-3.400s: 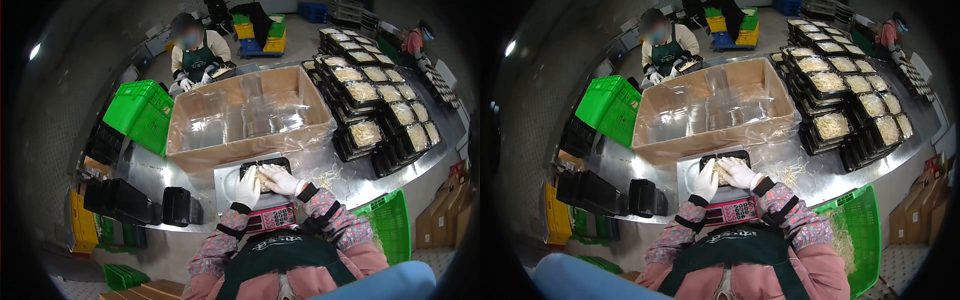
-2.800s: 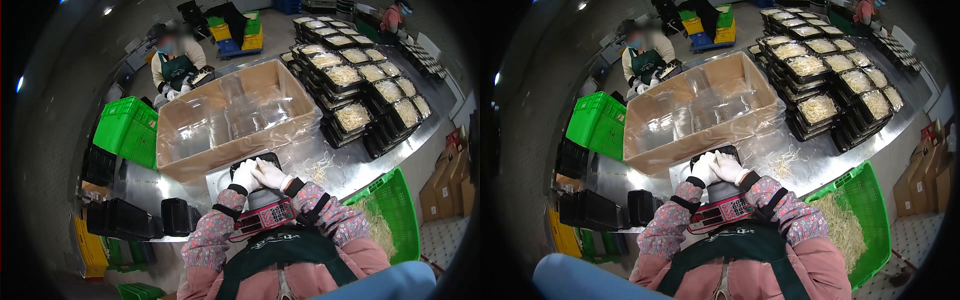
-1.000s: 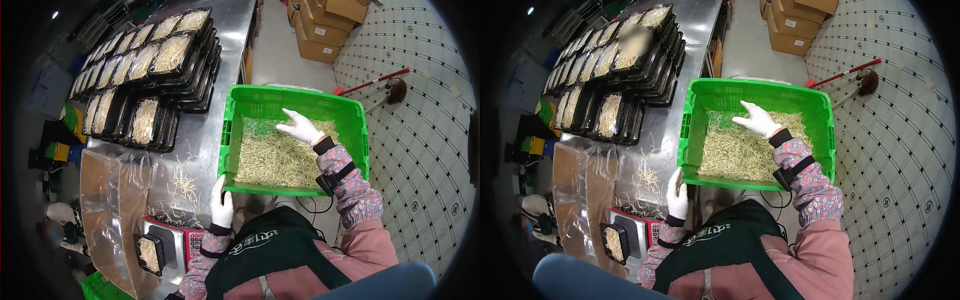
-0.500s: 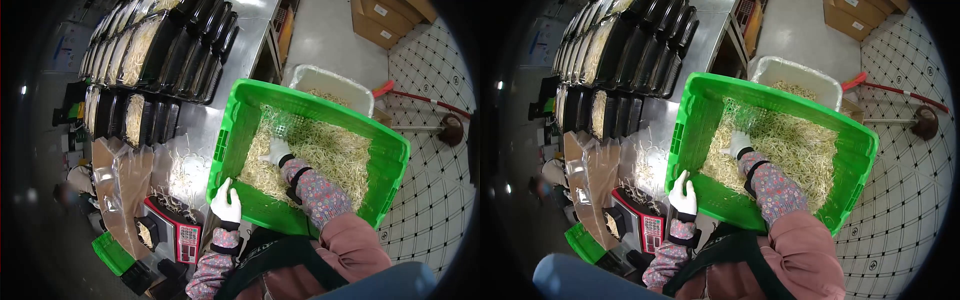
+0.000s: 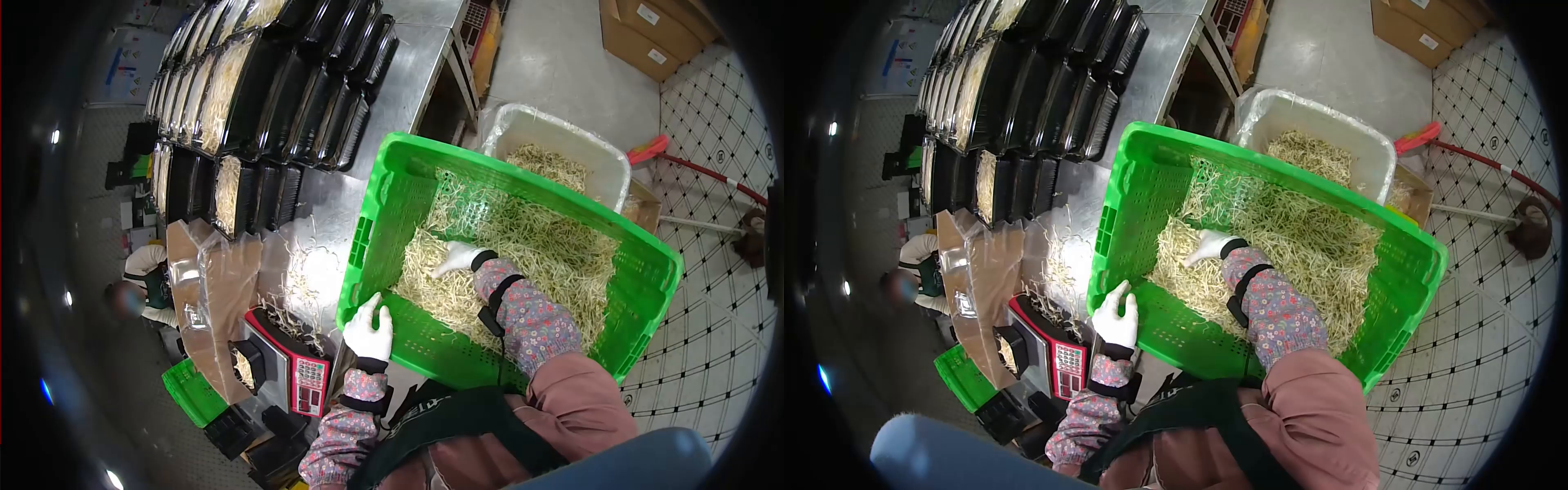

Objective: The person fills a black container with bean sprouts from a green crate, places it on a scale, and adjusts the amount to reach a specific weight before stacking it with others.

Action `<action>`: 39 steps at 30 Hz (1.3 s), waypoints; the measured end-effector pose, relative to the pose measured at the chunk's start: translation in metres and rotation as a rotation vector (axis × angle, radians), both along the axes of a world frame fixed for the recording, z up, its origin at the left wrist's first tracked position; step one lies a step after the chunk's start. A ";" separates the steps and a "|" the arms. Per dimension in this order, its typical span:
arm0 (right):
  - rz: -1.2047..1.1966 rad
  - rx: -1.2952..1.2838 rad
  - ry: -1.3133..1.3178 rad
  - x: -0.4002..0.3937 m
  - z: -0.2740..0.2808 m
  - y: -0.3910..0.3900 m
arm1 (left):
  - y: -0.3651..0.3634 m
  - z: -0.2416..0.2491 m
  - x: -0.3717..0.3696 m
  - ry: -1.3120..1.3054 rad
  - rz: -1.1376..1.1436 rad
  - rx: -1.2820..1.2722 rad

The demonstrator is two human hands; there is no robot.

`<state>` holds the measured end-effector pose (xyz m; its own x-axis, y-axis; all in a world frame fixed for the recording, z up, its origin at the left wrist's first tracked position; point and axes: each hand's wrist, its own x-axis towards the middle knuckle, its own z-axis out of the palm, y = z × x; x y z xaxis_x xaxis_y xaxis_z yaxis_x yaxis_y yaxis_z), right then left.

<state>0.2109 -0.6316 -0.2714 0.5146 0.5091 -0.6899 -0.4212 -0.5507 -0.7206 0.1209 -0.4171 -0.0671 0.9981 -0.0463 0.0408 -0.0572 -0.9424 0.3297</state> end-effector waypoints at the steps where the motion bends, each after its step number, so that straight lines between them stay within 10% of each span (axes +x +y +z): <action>1: -0.002 0.002 -0.006 0.000 -0.005 0.001 | 0.000 0.000 0.000 0.017 0.000 0.008; 5: 0.090 -0.001 -0.010 0.003 0.016 -0.004 | 0.001 0.001 0.005 0.232 -0.017 0.062; 9: 0.134 -0.044 -0.307 -0.027 0.042 -0.001 | -0.038 0.005 0.048 0.369 -0.546 0.101; 17: 0.123 -0.040 -0.417 -0.061 0.051 -0.014 | -0.054 -0.118 0.093 1.185 -0.646 0.326; 32: 0.155 -0.261 -0.182 -0.034 0.021 -0.015 | -0.061 -0.140 0.097 0.947 -0.653 0.452; 39: -0.081 -0.137 -0.202 -0.006 0.078 -0.037 | -0.082 -0.059 0.151 0.686 -0.750 0.344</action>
